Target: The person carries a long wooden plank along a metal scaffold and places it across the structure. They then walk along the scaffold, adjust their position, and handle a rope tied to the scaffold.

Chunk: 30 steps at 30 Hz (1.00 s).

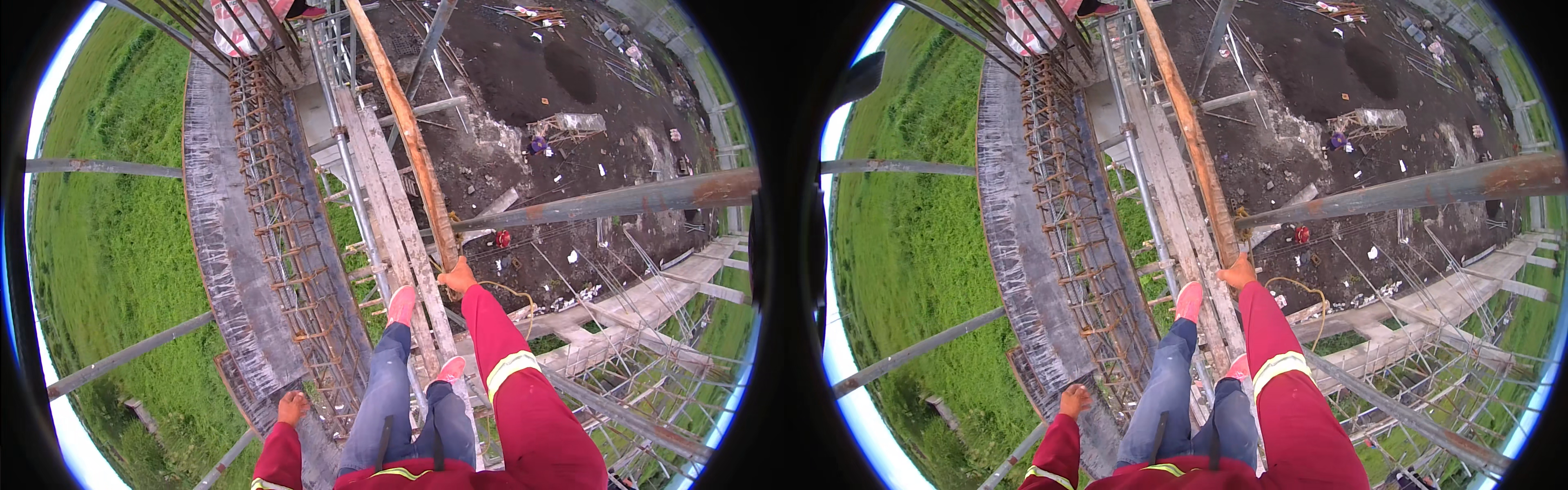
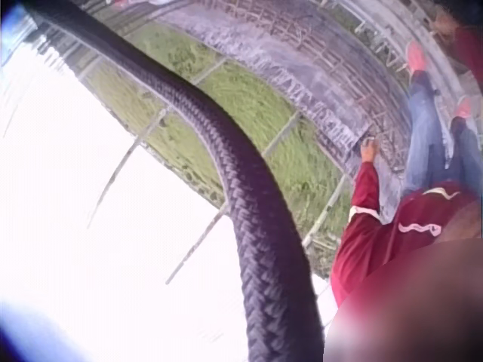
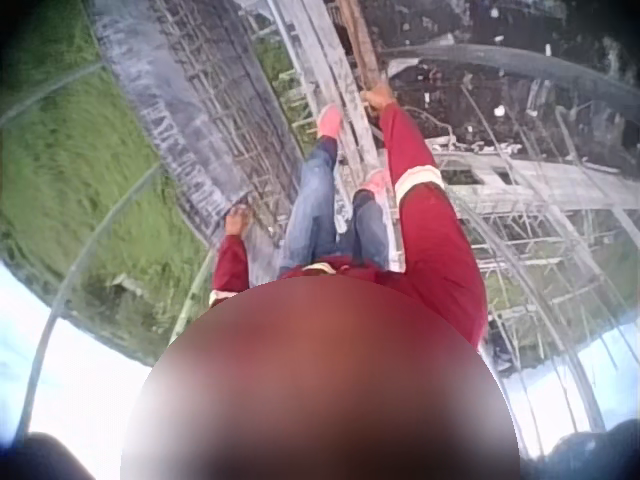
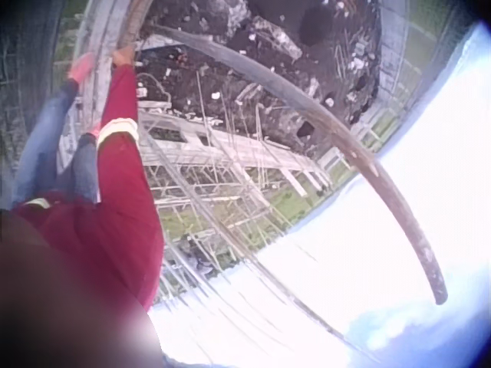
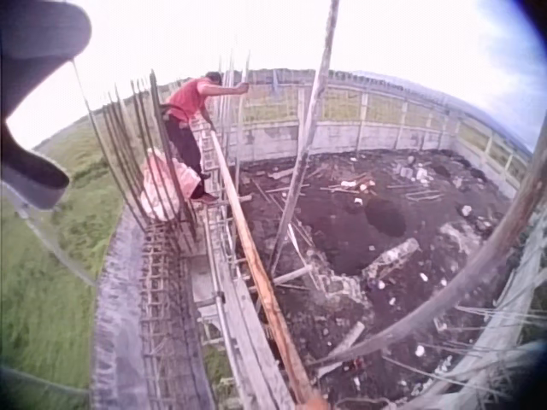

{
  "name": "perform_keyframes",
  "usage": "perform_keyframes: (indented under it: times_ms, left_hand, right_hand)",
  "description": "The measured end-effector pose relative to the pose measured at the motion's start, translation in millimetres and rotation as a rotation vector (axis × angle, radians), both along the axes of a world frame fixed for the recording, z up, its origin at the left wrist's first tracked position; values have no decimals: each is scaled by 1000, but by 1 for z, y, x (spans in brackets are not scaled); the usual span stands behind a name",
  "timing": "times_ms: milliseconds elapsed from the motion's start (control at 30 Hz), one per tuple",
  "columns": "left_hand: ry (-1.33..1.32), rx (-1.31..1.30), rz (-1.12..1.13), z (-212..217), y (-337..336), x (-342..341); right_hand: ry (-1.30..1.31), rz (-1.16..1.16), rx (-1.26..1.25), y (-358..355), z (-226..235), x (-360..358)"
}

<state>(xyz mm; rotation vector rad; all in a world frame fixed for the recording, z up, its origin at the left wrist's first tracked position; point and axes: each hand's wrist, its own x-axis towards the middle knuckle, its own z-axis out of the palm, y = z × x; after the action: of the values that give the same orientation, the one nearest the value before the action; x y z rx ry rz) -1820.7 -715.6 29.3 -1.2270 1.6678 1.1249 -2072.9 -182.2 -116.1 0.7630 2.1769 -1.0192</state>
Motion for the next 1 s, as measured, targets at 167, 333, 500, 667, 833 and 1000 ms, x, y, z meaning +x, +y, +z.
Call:
perform_keyframes:
  times_ms: [167, 333, 500, 667, 833, 1000]
  left_hand:
    - [-219, -173, 89, 8, -1, 32]
    - [-413, -22, -121, -12, 27, 25]
    - [-90, 103, 115, -13, 51, -37]
    - [-18, 77, 49, -4, 47, -95]
    - [213, -17, -269, -14, 74, -177]
    - [593, -101, -774, -17, 182, -338]
  right_hand:
    - [-37, -51, -122, -1, -27, -3]
    - [-73, -28, -83, 2, -21, 2]
    - [-141, -22, -17, -6, -13, -7]
    - [-107, -28, -9, -4, -22, 0]
    - [-25, 99, 11, 8, -23, 2]
    - [-142, 88, 36, -7, -8, -7]
